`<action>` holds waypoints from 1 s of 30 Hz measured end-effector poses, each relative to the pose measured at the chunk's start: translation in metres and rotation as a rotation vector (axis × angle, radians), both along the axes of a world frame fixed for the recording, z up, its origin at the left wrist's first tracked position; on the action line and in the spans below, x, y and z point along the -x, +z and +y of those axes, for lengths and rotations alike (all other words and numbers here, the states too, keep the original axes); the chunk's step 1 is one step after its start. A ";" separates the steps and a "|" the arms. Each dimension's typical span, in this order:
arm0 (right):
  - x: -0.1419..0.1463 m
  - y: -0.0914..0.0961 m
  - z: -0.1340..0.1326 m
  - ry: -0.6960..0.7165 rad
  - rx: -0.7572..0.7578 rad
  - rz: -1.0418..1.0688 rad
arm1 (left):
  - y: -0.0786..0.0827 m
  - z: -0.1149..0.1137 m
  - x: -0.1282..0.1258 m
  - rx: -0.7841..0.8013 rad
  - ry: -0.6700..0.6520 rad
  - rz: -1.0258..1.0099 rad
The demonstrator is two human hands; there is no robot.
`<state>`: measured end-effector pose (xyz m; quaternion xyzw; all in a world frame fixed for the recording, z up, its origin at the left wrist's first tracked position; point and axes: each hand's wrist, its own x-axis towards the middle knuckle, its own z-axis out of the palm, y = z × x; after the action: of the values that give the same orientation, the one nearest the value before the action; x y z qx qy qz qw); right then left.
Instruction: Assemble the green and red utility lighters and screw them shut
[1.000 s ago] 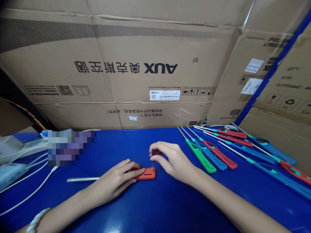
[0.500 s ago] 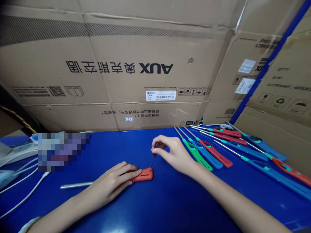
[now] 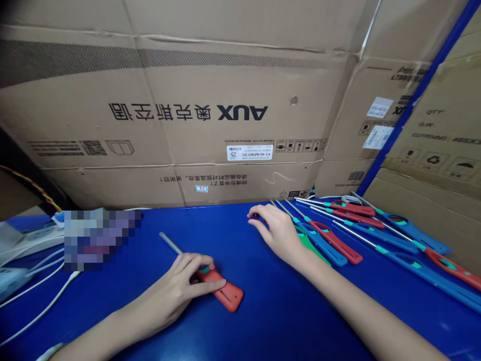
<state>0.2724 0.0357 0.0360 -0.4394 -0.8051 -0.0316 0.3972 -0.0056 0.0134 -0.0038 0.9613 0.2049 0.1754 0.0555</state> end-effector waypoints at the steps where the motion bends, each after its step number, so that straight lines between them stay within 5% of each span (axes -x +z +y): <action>1: 0.002 -0.001 -0.001 0.008 -0.038 -0.039 | -0.001 0.000 0.000 0.007 -0.006 0.007; 5: 0.017 -0.008 -0.011 0.110 -0.087 -0.217 | 0.000 -0.001 0.000 0.058 -0.040 0.041; 11: 0.038 -0.016 -0.028 0.279 0.315 -0.526 | 0.012 -0.009 -0.005 0.095 -0.195 0.152; 20: 0.039 -0.015 -0.030 0.077 0.388 -0.674 | 0.008 -0.007 -0.001 0.044 -0.157 0.077; 30: -0.006 -0.013 0.010 -0.371 0.537 -0.916 | 0.008 -0.003 -0.001 0.047 -0.136 0.081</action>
<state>0.2785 0.0458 0.0231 -0.6008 -0.7843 -0.0825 -0.1309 -0.0049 0.0105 0.0042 0.9778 0.1451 0.1271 0.0813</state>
